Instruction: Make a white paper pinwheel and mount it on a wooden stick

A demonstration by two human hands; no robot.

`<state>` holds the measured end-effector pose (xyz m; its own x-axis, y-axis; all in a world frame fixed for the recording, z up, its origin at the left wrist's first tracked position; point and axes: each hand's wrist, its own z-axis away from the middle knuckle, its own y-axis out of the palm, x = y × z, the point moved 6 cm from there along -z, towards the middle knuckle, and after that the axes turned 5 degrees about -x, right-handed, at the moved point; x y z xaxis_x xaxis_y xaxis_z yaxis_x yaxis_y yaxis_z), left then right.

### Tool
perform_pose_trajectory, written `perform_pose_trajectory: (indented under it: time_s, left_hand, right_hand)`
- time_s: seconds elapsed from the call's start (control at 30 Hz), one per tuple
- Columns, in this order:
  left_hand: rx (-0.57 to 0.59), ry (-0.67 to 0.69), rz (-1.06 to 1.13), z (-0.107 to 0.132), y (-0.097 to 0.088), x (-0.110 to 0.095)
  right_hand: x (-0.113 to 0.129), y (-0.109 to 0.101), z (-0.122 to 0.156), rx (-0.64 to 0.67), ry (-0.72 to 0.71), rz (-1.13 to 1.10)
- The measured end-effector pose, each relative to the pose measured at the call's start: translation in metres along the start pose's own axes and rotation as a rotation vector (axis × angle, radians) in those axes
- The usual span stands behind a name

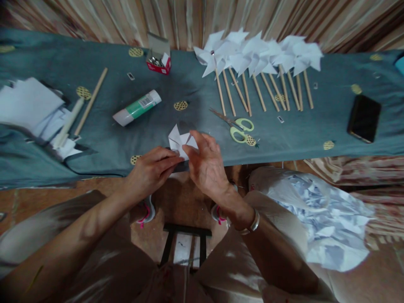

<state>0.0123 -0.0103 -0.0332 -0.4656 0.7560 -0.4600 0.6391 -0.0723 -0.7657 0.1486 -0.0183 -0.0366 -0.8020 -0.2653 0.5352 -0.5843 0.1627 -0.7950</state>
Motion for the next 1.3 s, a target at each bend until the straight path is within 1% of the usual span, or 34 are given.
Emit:
perform_pose_trajectory:
  time_s: [0.17, 0.37, 0.53, 0.67, 0.77, 0.9, 1.0, 1.1, 1.2, 1.3]
  left_hand:
    - [0.006, 0.008, -0.016, 0.000, 0.000, -0.001]
    - [0.007, -0.008, -0.055, 0.000, 0.001, 0.000]
    - [-0.024, -0.024, -0.041, -0.002, 0.000, -0.003]
    - [-0.035, -0.016, -0.049, -0.002, -0.001, -0.003]
    - [-0.025, -0.016, -0.060, -0.002, 0.000, -0.003]
    - [-0.010, -0.019, -0.066, 0.000, 0.001, -0.002]
    - [-0.018, -0.008, -0.077, 0.000, 0.001, -0.002]
    - [-0.010, -0.005, -0.086, -0.002, 0.000, -0.002]
    - [0.006, -0.012, -0.112, -0.006, -0.003, 0.003]
    - [-0.002, -0.027, -0.130, -0.011, -0.007, 0.013]
  right_hand:
    - [-0.002, 0.003, 0.001, 0.012, -0.005, -0.028]
    - [0.006, 0.011, 0.004, 0.036, -0.073, 0.072]
    - [0.011, 0.020, 0.007, 0.033, -0.109, -0.014]
    - [0.014, 0.023, 0.006, 0.037, -0.172, 0.015]
    - [0.011, 0.017, 0.004, 0.026, -0.121, 0.040]
    - [0.004, 0.001, 0.002, -0.062, -0.095, 0.006]
    - [-0.009, -0.009, -0.002, -0.117, -0.055, 0.003]
    - [-0.023, -0.012, -0.008, -0.101, 0.007, -0.003]
    - [-0.026, -0.016, -0.012, -0.119, 0.011, -0.018]
    - [-0.028, -0.024, -0.010, -0.151, 0.073, -0.057]
